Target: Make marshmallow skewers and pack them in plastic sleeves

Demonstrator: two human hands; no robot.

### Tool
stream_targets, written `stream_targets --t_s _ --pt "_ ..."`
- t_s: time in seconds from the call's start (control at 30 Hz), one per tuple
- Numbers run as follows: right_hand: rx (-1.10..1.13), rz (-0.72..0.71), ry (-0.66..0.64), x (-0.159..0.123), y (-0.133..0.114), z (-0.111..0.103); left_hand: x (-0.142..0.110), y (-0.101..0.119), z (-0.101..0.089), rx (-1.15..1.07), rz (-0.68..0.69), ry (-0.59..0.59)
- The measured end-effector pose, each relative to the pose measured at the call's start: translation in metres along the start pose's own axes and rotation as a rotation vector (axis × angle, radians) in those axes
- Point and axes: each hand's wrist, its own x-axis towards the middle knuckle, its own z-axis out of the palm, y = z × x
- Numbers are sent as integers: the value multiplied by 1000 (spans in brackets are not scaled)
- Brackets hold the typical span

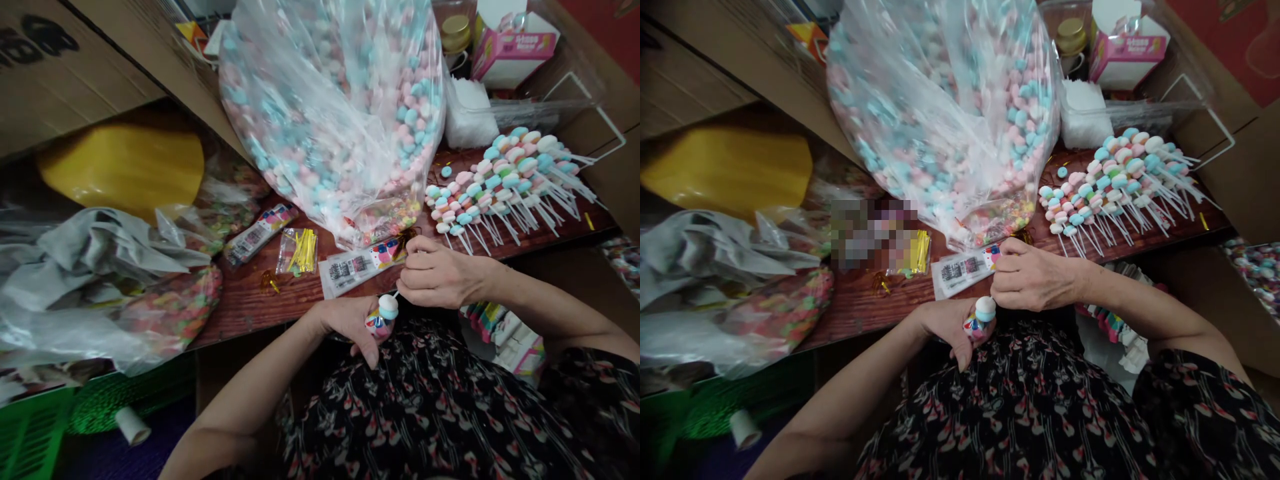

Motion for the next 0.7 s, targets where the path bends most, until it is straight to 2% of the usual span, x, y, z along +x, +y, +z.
stream_targets --t_s 0.1,0.17,0.27,0.37,0.43,0.5,0.63,0.7 --pt "-27 -33 27 -1 1 0 4 3 0 30 3 -67" --pt "-53 -35 59 -1 2 0 9 4 0 12 48 -13" --pt "-91 -2 65 0 1 0 16 6 2 -38 163 266" --pt "-94 55 4 -1 -2 -4 14 10 6 -99 234 566" --pt "-85 86 -36 -4 -3 -8 6 14 9 -91 265 688" --pt "-87 109 -30 -8 -4 -11 -5 19 10 -41 289 688" --pt "-110 126 72 -14 -6 -13 -21 24 8 -27 309 486" --pt "-122 119 108 -15 -7 -12 -22 24 6 -23 303 441"
